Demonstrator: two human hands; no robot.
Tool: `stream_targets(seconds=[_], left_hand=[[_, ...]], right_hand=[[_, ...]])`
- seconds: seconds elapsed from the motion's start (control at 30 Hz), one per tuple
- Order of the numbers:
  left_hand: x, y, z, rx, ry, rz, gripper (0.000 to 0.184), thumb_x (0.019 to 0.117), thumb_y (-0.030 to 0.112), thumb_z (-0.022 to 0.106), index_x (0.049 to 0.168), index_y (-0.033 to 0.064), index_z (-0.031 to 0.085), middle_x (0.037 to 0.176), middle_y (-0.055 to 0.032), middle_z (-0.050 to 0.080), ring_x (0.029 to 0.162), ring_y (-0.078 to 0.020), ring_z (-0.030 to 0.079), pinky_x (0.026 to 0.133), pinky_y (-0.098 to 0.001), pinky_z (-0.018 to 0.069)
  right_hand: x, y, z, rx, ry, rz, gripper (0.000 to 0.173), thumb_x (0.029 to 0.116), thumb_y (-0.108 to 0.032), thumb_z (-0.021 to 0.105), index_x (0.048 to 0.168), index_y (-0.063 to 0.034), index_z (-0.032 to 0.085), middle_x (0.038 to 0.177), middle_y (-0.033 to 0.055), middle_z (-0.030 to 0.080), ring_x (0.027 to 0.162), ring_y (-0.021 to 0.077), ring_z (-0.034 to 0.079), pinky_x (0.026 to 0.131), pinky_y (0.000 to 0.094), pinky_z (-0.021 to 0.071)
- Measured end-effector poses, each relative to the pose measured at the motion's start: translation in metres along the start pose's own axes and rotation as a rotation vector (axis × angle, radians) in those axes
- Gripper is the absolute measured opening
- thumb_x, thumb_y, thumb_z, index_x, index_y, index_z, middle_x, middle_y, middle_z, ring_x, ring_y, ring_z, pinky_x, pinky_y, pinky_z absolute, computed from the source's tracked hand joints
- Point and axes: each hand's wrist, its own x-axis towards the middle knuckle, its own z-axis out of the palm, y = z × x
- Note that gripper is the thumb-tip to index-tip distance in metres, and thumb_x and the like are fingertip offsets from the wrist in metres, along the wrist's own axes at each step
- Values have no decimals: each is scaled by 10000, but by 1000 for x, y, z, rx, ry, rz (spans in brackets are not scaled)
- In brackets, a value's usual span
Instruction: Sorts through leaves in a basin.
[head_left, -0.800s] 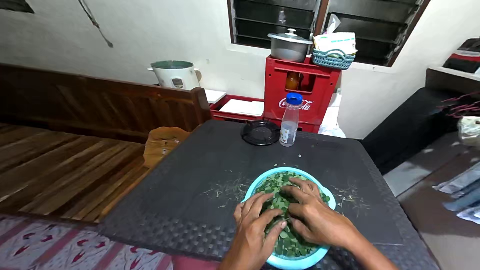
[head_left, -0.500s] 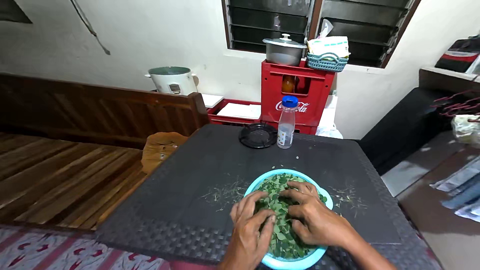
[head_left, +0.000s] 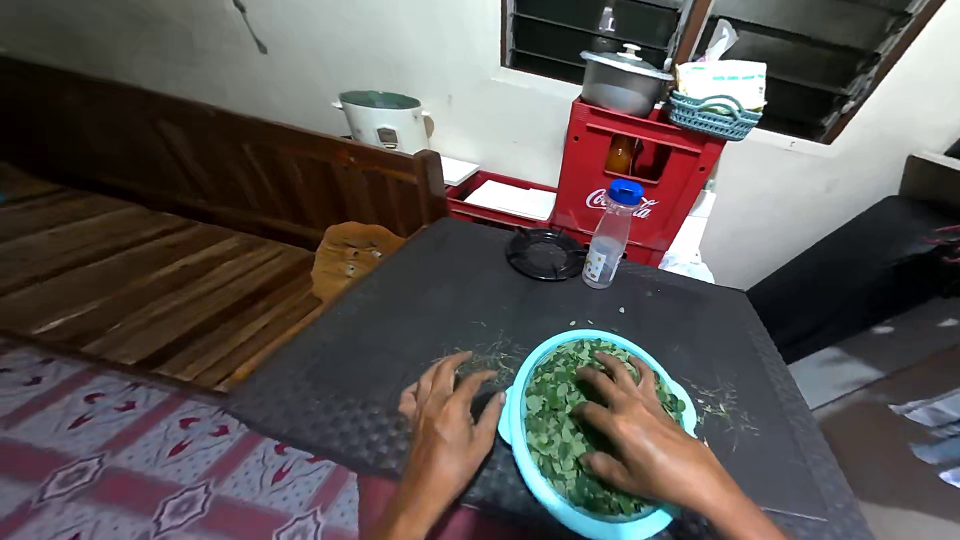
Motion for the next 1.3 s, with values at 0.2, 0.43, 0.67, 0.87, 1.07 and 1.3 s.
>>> stream_targets(seconds=[0.2, 0.43, 0.67, 0.87, 1.07, 1.3], left_hand=[[-5, 6, 6, -41, 1, 6, 344, 881, 492, 586, 990, 240, 792, 1325, -73, 655, 1280, -365, 550, 1021, -689, 321], [-8, 17, 6, -155, 57, 30, 324, 906, 488, 575, 958, 263, 803, 1276, -21, 687, 1255, -302, 574, 1024, -634, 346], [-19, 48, 16, -451, -191, 63, 320, 965, 506, 572, 1067, 301, 794, 1214, 87, 699, 1186, -160, 610, 1010, -570, 424], [-18, 72, 13, -678, -405, 28, 287, 949, 435, 644, 1055, 220, 801, 1259, 51, 682, 1240, -158, 588, 1092, -513, 436], [-18, 76, 9, -652, -390, 25, 235, 970, 276, 598, 925, 177, 807, 1262, 24, 688, 1238, -167, 589, 1079, -473, 445], [-17, 77, 8, -594, -403, 59, 221, 960, 291, 614, 909, 216, 815, 1266, 47, 679, 1257, -177, 568, 1098, -535, 393]], right_hand=[[17, -1, 13, 2, 145, 97, 220, 918, -371, 623, 829, -193, 718, 1398, 24, 623, 1459, 346, 404, 1102, 732, 278], [17, 10, 20, 199, 104, 112, 258, 951, -310, 582, 795, -161, 723, 1427, -9, 611, 1489, 296, 367, 1134, 693, 263], [1, 23, 2, 677, 306, 55, 230, 977, -232, 641, 784, -118, 695, 1364, 40, 662, 1446, 244, 454, 1228, 464, 351], [-11, 16, 0, 776, 396, 25, 247, 995, -218, 620, 790, -100, 692, 1355, 66, 663, 1431, 258, 470, 1225, 465, 362], [-21, 18, 2, 710, 454, 103, 214, 1003, -241, 610, 1104, -96, 730, 1224, 31, 709, 1246, 179, 617, 1095, 422, 501], [-17, 11, -7, 759, 264, -95, 200, 960, -199, 700, 1106, -68, 735, 922, -1, 739, 840, 66, 693, 801, 283, 600]])
